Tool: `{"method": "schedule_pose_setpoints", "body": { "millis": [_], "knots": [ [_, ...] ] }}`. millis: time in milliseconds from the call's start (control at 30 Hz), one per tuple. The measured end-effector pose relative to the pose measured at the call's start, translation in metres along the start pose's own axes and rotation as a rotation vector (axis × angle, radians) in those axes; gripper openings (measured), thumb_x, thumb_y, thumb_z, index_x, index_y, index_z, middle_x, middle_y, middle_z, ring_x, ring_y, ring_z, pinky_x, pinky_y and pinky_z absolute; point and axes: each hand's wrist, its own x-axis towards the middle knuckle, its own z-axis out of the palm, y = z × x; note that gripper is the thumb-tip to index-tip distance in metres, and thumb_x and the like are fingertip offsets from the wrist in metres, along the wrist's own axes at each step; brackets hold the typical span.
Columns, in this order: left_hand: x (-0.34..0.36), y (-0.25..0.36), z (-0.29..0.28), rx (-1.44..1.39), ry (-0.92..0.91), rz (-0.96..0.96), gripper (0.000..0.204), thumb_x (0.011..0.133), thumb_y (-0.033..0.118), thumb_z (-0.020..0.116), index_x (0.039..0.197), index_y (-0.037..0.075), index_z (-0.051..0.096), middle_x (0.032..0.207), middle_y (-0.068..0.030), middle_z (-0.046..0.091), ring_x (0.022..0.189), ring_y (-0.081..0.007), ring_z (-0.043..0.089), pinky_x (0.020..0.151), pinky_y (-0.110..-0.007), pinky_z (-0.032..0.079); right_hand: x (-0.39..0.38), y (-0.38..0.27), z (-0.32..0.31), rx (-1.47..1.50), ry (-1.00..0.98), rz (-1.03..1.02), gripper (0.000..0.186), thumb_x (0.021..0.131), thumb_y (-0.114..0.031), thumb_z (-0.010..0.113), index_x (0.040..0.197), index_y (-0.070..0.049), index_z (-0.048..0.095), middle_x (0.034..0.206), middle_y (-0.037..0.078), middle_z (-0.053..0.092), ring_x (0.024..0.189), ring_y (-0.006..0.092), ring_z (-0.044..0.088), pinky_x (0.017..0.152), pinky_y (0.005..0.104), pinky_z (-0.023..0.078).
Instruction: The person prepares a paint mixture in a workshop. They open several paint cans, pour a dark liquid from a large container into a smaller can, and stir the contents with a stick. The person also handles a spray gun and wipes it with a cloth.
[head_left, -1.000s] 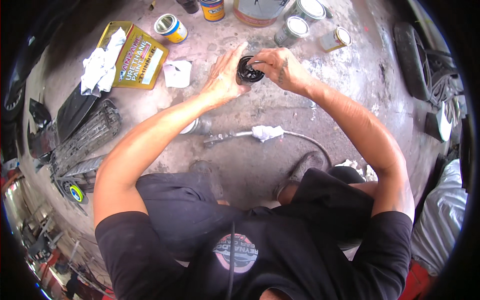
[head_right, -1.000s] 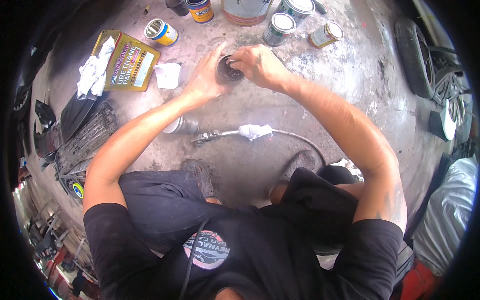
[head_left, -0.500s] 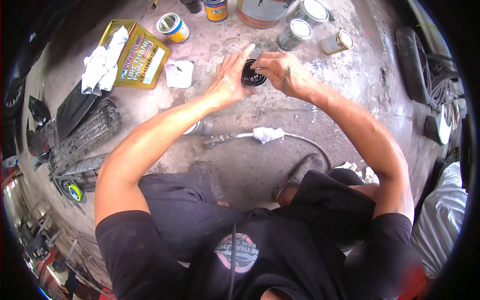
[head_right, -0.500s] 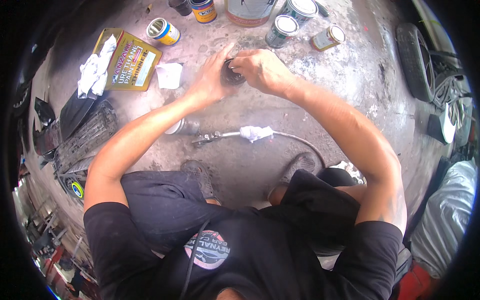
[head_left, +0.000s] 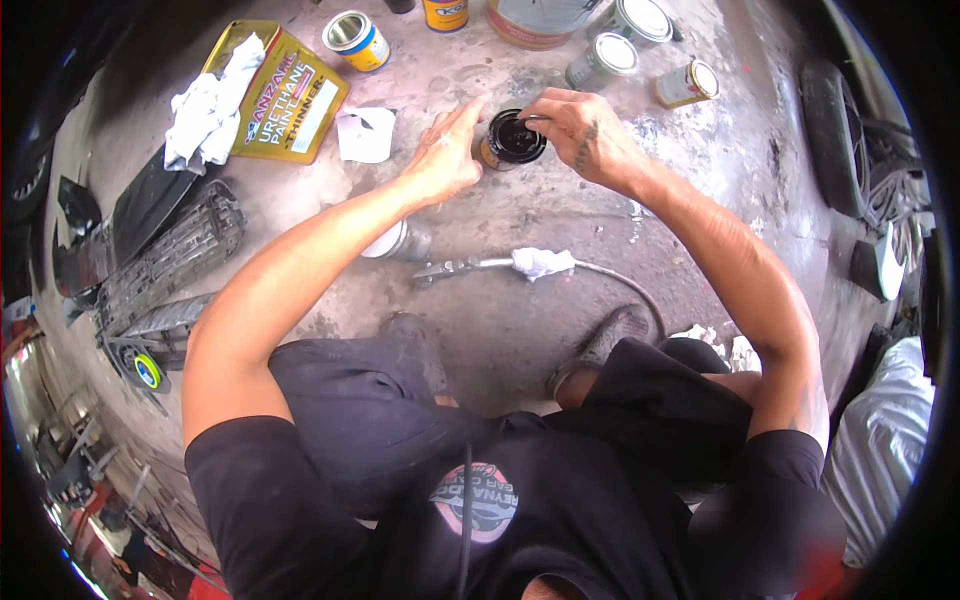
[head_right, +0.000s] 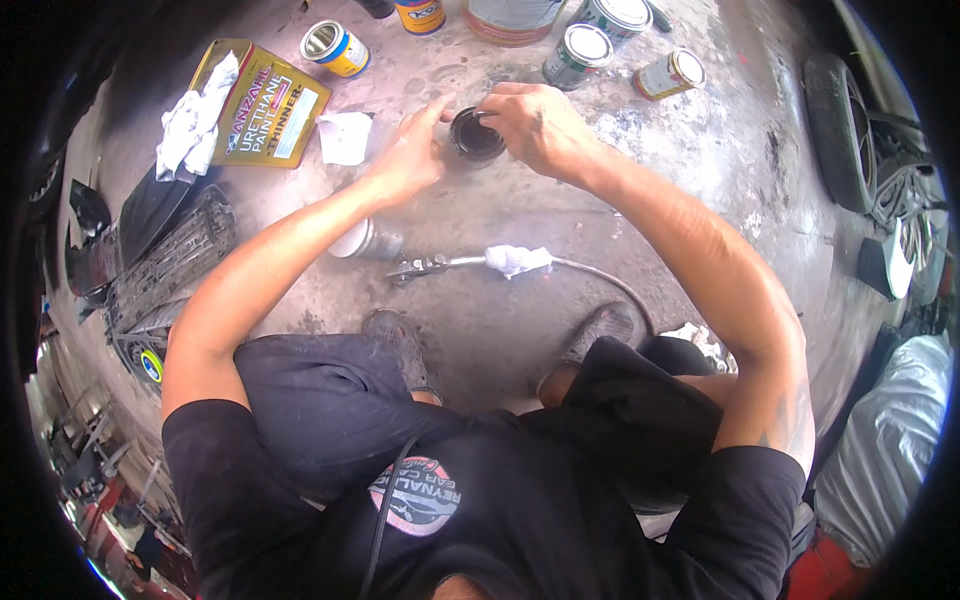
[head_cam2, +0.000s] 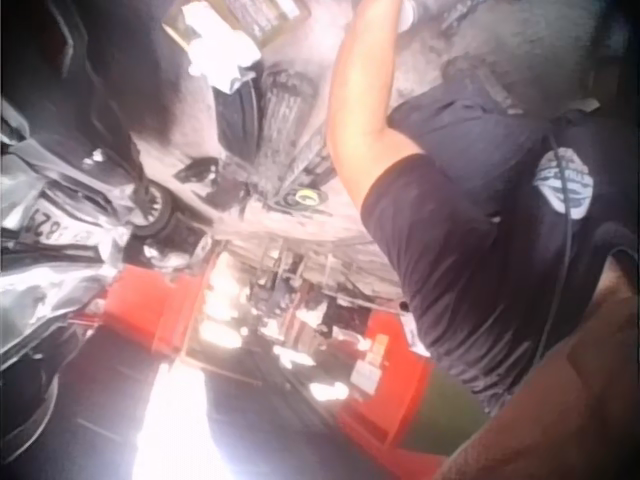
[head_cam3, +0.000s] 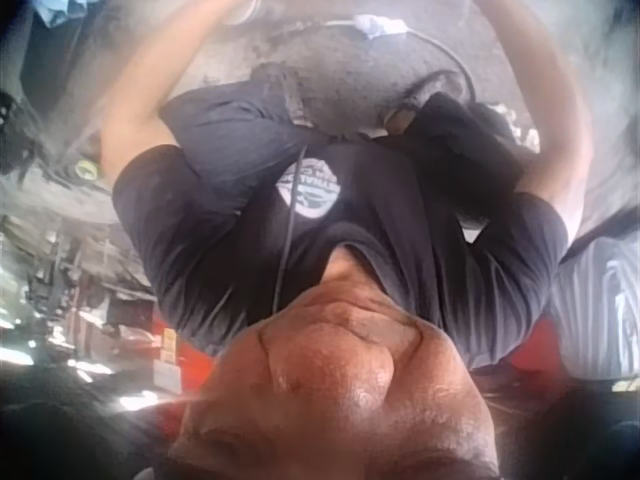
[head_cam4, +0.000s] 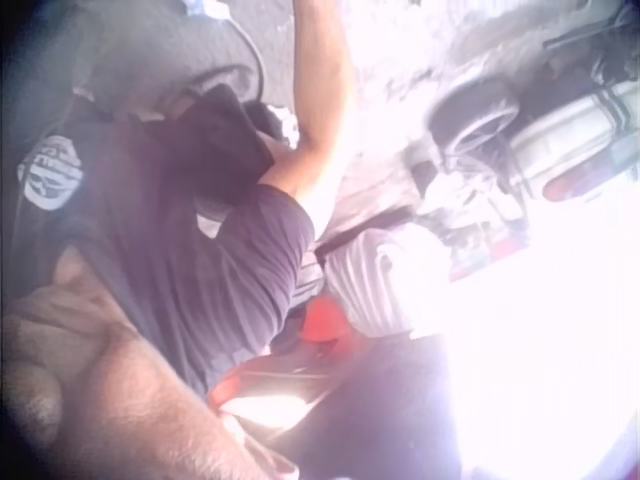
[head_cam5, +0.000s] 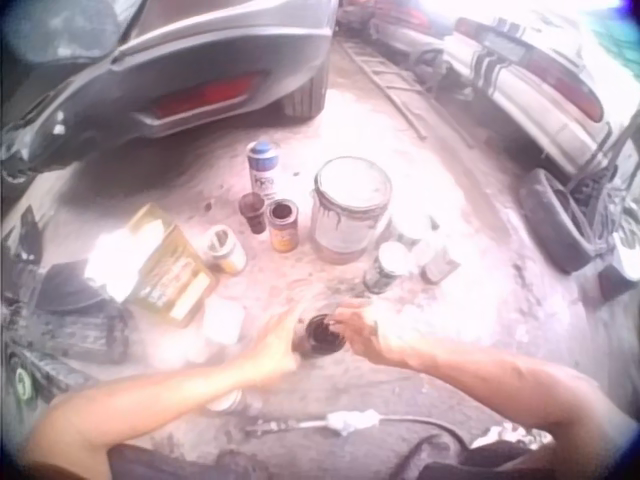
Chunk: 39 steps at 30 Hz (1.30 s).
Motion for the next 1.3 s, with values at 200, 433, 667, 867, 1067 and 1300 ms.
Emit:
{"method": "schedule_pose_setpoints", "body": {
  "millis": [200, 433, 667, 867, 1067, 1300],
  "knots": [
    [0.008, -0.019, -0.001, -0.021, -0.131, 0.044, 0.074, 0.072, -0.004, 0.063, 0.145, 0.002, 0.053, 0.138, -0.0213, 0.060, 0.134, -0.0360, 0.054, 0.114, -0.043, 0.042, 0.002, -0.001, 0.000, 0.311, -0.115, 0.395, 0.019, 0.090, -0.009, 0.067, 0.105, 0.000, 0.075, 0.096, 0.018, 0.074, 0.083, 0.0309, 0.072, 0.079, 0.0390, 0.057],
    [0.033, -0.035, -0.008, -0.021, -0.246, 0.157, 0.085, 0.068, -0.008, 0.060, 0.151, 0.006, 0.049, 0.149, -0.0190, 0.053, 0.142, -0.0342, 0.048, 0.121, -0.042, 0.038, 0.012, 0.008, -0.009, 0.098, -0.121, 0.144, 0.017, 0.092, -0.009, 0.066, 0.104, 0.002, 0.072, 0.089, 0.020, 0.070, 0.080, 0.0353, 0.069, 0.074, 0.0412, 0.054],
    [0.064, -0.049, -0.007, -0.211, -0.484, 0.190, 0.090, 0.060, -0.001, 0.079, 0.146, 0.013, 0.057, 0.140, -0.0122, 0.063, 0.132, -0.0239, 0.057, 0.111, -0.037, 0.044, 0.008, -0.001, 0.008, 0.237, -0.093, 0.165, 0.014, 0.094, -0.006, 0.064, 0.103, 0.002, 0.072, 0.081, 0.014, 0.067, 0.061, 0.0203, 0.064, 0.060, 0.0343, 0.052],
    [0.058, -0.064, 0.013, -0.317, -0.472, 0.186, 0.086, 0.058, 0.007, 0.091, 0.138, 0.014, 0.062, 0.129, -0.0104, 0.070, 0.122, -0.0246, 0.063, 0.104, -0.038, 0.050, 0.004, -0.002, -0.004, 0.124, -0.221, 0.192, 0.017, 0.089, -0.006, 0.067, 0.103, 0.001, 0.074, 0.096, 0.019, 0.072, 0.088, 0.0382, 0.071, 0.080, 0.0425, 0.058],
    [0.044, -0.052, 0.011, -0.188, -0.346, 0.263, 0.076, 0.065, 0.014, 0.088, 0.136, 0.013, 0.062, 0.127, -0.0116, 0.068, 0.123, -0.0310, 0.062, 0.106, -0.041, 0.049, 0.002, -0.005, 0.004, 0.089, -0.090, 0.156, 0.014, 0.088, -0.005, 0.067, 0.099, 0.001, 0.073, 0.096, 0.018, 0.072, 0.084, 0.0379, 0.071, 0.076, 0.0434, 0.058],
    [0.038, -0.042, 0.005, -0.162, -0.318, 0.264, 0.070, 0.067, 0.016, 0.087, 0.133, 0.013, 0.063, 0.124, -0.0113, 0.070, 0.120, -0.0311, 0.064, 0.104, -0.042, 0.050, -0.003, -0.008, 0.001, 0.108, -0.190, 0.112, 0.014, 0.090, -0.005, 0.066, 0.099, 0.000, 0.073, 0.097, 0.016, 0.072, 0.084, 0.0368, 0.071, 0.075, 0.0428, 0.059]
  ]
}}
